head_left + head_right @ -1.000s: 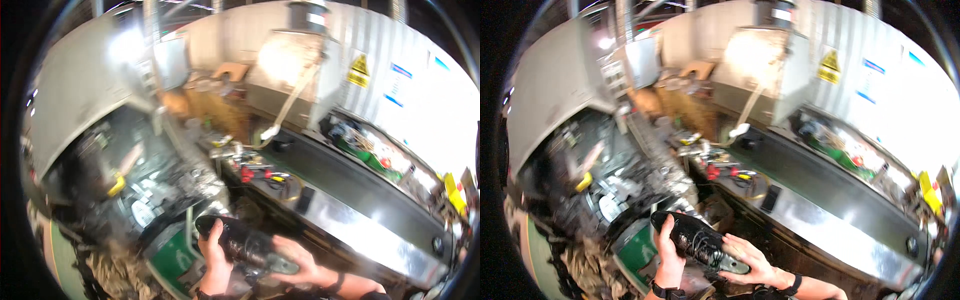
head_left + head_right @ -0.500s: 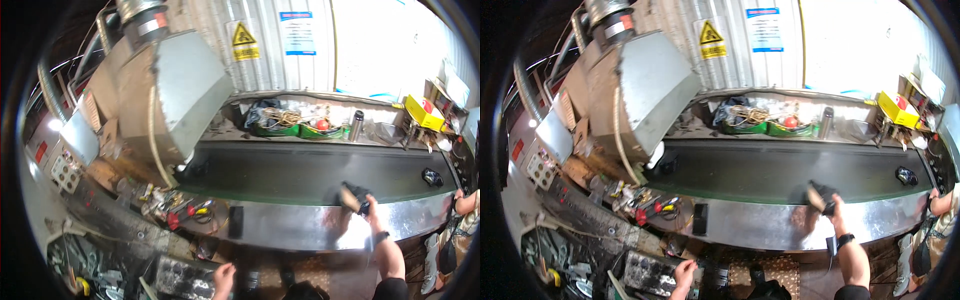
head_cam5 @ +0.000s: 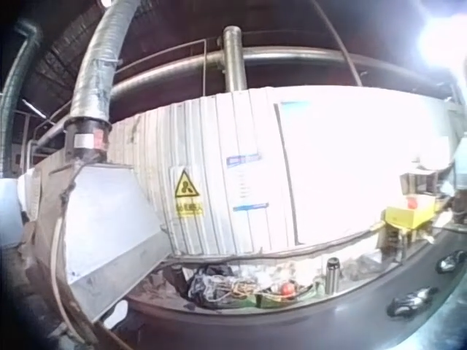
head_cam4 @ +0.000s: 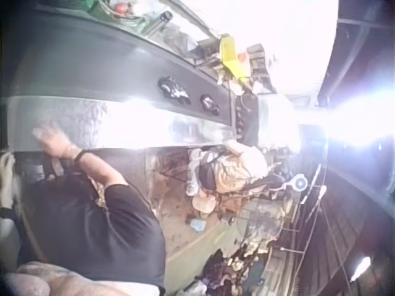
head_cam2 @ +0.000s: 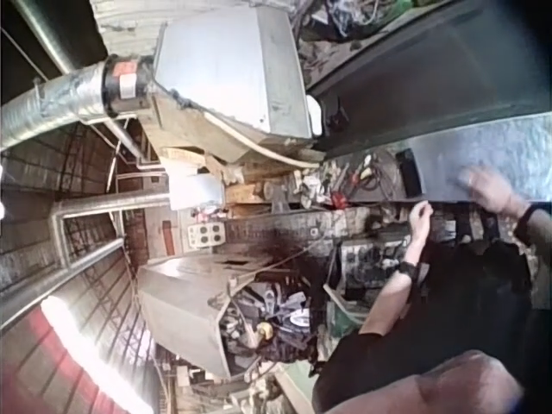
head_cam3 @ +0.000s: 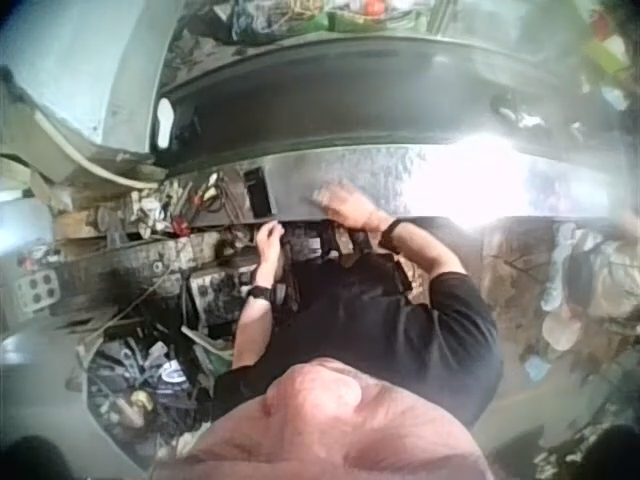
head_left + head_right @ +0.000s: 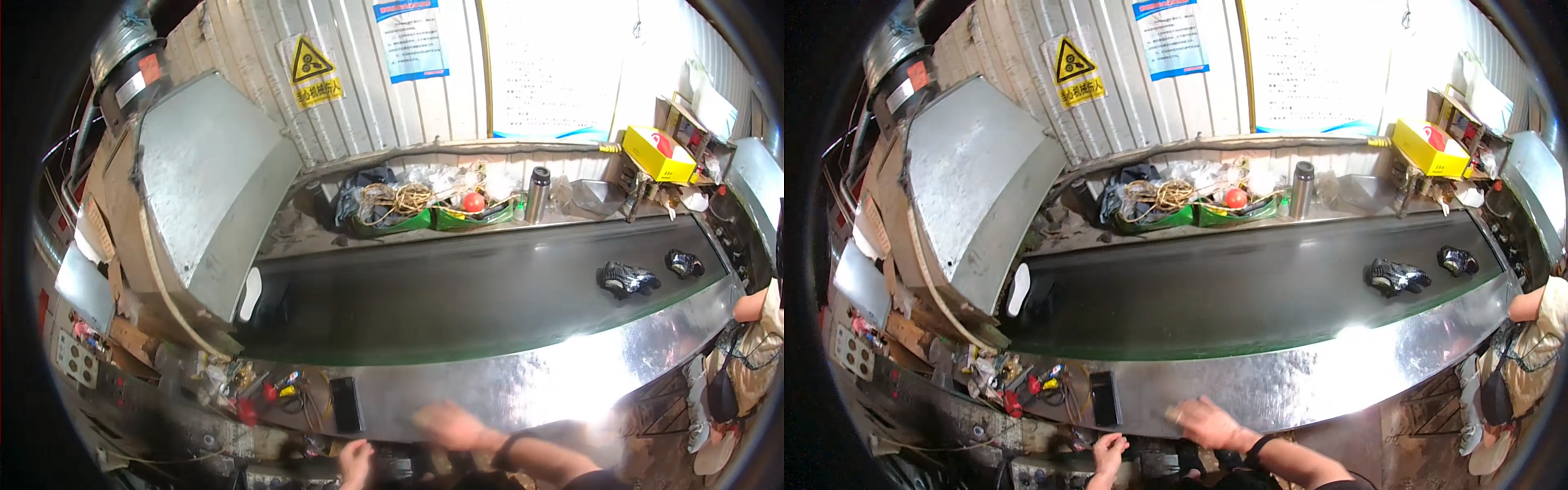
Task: Operate a shoe lasting machine to shape the upper of the shoe and attach it to the sole.
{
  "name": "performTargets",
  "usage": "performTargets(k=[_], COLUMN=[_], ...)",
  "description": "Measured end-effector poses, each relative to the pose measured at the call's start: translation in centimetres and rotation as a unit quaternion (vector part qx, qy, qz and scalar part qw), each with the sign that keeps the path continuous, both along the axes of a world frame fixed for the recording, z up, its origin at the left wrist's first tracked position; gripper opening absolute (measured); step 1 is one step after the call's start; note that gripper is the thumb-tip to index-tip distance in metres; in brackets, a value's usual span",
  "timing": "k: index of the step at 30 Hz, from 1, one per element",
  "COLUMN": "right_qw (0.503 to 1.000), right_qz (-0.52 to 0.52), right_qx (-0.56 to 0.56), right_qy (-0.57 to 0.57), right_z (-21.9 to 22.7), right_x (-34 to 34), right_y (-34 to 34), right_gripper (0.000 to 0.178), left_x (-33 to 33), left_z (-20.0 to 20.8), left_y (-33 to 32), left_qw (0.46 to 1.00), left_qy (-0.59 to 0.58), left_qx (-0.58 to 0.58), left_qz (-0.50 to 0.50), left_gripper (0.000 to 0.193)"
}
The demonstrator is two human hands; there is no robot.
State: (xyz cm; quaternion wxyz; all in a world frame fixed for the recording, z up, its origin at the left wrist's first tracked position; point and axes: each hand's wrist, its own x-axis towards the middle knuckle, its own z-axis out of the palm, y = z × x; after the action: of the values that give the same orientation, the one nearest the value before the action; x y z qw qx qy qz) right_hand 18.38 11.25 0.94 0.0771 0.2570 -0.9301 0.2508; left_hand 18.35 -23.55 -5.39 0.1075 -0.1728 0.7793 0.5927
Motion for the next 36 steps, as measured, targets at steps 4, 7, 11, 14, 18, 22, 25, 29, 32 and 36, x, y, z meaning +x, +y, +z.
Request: performTargets(k=[4, 7, 11, 14, 18, 22, 25, 29, 32, 36], right_qw=[0.991, 0.952, 0.912, 0.857, 0.827, 0.82, 0.722, 0.584, 0.576, 0.697], right_qz=[0.051, -0.025, -0.175, -0.321, -0.327, -0.271, -0.303, -0.251, -0.265, -0.233], right_qx=[0.028, -0.113, -0.227, -0.239, -0.322, -0.384, -0.49, -0.666, -0.683, -0.596], right_qy=[0.117, -0.285, -0.292, -0.325, -0.324, -0.328, -0.384, -0.391, -0.363, -0.324], right_z=[-1.7, -1.9, -1.5, 3.4, 5.0, 4.2, 4.0, 4.5, 3.2, -2.5], right_x=[0.6, 2.2, 1.8, -1.0, -4.6, -9.5, -12.6, -16.5, -18.1, -16.8], right_y=[-0.6, 2.1, 4.7, 4.0, 2.3, 0.6, -0.5, -4.4, -5.0, -2.0], right_gripper=[0.077, 0.066, 0.063, 0.059, 0.056, 0.059, 0.069, 0.083, 0.087, 0.076], left_x=[-10.0, -18.3, -30.2, -38.0, -45.3, -51.1, -49.4, -50.1, -58.7, -64.2], left_z=[1.3, 2.9, 3.3, 2.8, 3.9, 7.0, 13.2, 17.0, 5.6, -1.2], left_y=[2.7, 2.0, -1.4, -7.3, -10.8, -12.6, -3.6, -4.6, -11.8, -11.6], left_qw=[0.986, 0.978, 0.966, 0.962, 0.901, 0.886, 0.832, 0.929, 0.895, 0.912], left_qy=[0.147, 0.158, 0.234, 0.26, 0.207, -0.039, 0.185, 0.127, 0.301, 0.262], left_qx=[-0.068, -0.134, -0.102, -0.072, -0.38, -0.433, -0.344, -0.06, -0.268, -0.265], left_qz=[-0.033, -0.023, 0.043, 0.035, -0.033, -0.163, -0.394, -0.342, -0.193, -0.17], left_gripper=[0.055, 0.072, 0.066, 0.029, 0.067, 0.081, 0.028, 0.037, 0.045, 0.054])
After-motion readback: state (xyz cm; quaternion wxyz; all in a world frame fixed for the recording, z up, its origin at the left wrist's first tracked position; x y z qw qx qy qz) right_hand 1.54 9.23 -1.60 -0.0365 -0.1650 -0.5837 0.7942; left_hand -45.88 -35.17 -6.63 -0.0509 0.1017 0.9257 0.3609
